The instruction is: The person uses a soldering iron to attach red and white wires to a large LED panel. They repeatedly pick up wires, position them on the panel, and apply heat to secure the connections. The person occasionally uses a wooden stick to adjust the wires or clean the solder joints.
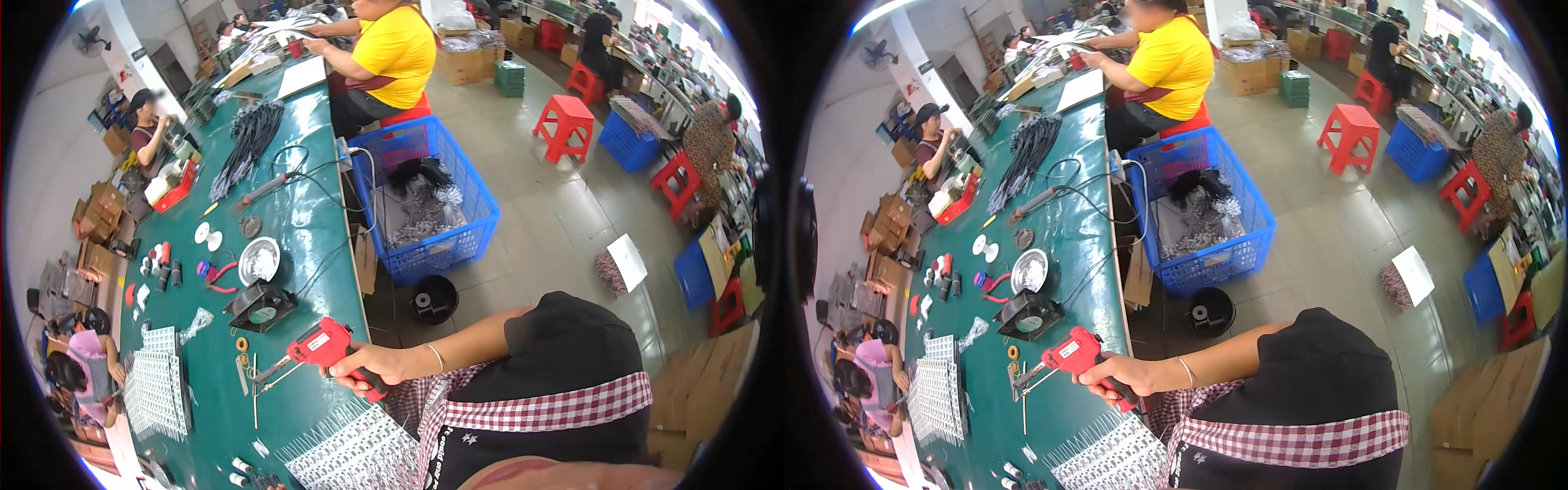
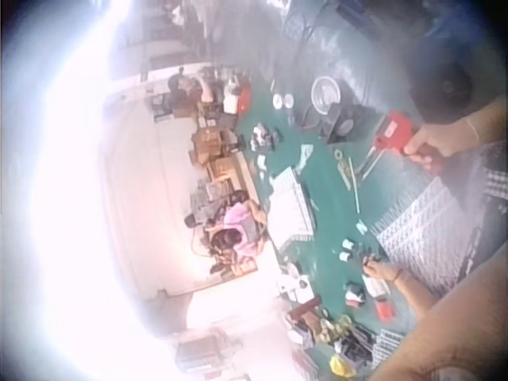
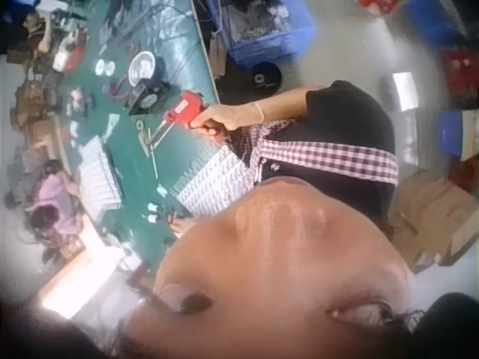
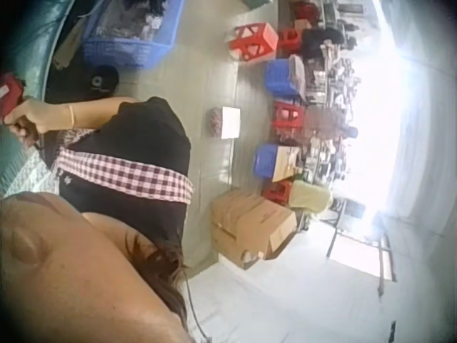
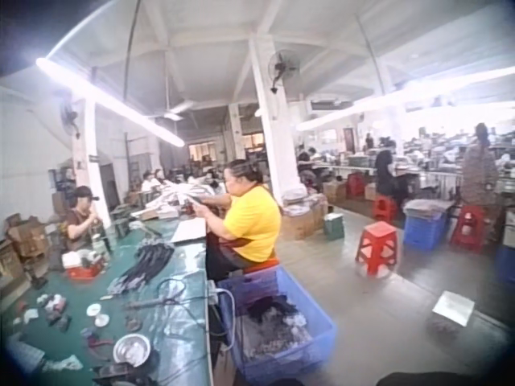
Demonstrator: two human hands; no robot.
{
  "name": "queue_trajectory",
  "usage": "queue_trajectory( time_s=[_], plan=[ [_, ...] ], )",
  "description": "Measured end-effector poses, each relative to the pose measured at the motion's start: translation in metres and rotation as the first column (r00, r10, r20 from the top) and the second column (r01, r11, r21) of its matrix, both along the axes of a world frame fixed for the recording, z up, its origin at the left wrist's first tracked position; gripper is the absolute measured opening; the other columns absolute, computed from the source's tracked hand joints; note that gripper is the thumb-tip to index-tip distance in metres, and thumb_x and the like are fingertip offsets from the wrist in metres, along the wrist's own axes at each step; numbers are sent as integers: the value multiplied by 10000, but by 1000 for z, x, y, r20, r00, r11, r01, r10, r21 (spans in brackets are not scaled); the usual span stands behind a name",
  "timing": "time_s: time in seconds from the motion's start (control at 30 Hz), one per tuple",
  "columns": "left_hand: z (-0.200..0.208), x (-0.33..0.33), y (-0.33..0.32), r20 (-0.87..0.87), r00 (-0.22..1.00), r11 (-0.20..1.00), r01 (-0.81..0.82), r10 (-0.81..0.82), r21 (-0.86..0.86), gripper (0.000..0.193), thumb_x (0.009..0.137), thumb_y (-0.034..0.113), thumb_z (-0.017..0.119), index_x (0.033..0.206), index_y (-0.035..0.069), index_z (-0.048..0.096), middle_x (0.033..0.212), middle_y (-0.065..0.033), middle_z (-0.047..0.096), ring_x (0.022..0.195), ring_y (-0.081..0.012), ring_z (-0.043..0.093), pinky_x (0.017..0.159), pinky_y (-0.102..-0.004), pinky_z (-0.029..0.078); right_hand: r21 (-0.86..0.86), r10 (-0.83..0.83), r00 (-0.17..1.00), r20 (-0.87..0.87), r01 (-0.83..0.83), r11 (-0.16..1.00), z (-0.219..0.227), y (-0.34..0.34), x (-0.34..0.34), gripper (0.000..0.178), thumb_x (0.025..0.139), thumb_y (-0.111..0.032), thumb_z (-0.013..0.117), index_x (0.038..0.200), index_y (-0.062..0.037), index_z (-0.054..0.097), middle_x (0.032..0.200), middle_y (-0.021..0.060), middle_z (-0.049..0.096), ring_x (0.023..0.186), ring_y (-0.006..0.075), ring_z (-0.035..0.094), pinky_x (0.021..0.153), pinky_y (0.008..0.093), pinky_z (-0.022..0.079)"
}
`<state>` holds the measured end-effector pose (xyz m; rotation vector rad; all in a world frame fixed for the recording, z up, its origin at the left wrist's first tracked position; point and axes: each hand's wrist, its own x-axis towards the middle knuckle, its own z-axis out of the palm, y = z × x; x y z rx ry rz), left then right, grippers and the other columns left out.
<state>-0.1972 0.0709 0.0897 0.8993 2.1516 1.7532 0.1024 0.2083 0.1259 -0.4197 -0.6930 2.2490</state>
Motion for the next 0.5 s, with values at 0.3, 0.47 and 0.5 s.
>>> queue_trajectory(
  time_s=[0.3,0.47,0.5],
  plan=[
    [20,16,-14,133,960,956,265,-248,-124,417,951,299,529,1173,-51,480,1003,-169,612,889,-251,573,811,-379,469,2,-37,999,24,37,999,-1,-3,4,309,861,-221,647,1067,-17,535,649,37,531,452,97,455,464,272,404],
    [26,6,-46,222,902,884,416,-370,-216,499,969,330,541,1274,-53,444,1036,-172,623,899,-243,588,804,-369,480,119,39,978,203,-65,991,24,-14,-17,325,859,-223,670,1063,-11,530,666,32,546,503,103,527,451,252,439],
    [27,10,-51,226,892,864,442,-393,-241,516,973,336,543,1295,-53,437,1043,-173,625,901,-242,591,802,-368,482,169,62,958,280,-113,979,27,-17,-25,331,858,-223,676,1065,-9,528,669,31,549,516,104,543,449,246,447]
  ],
)
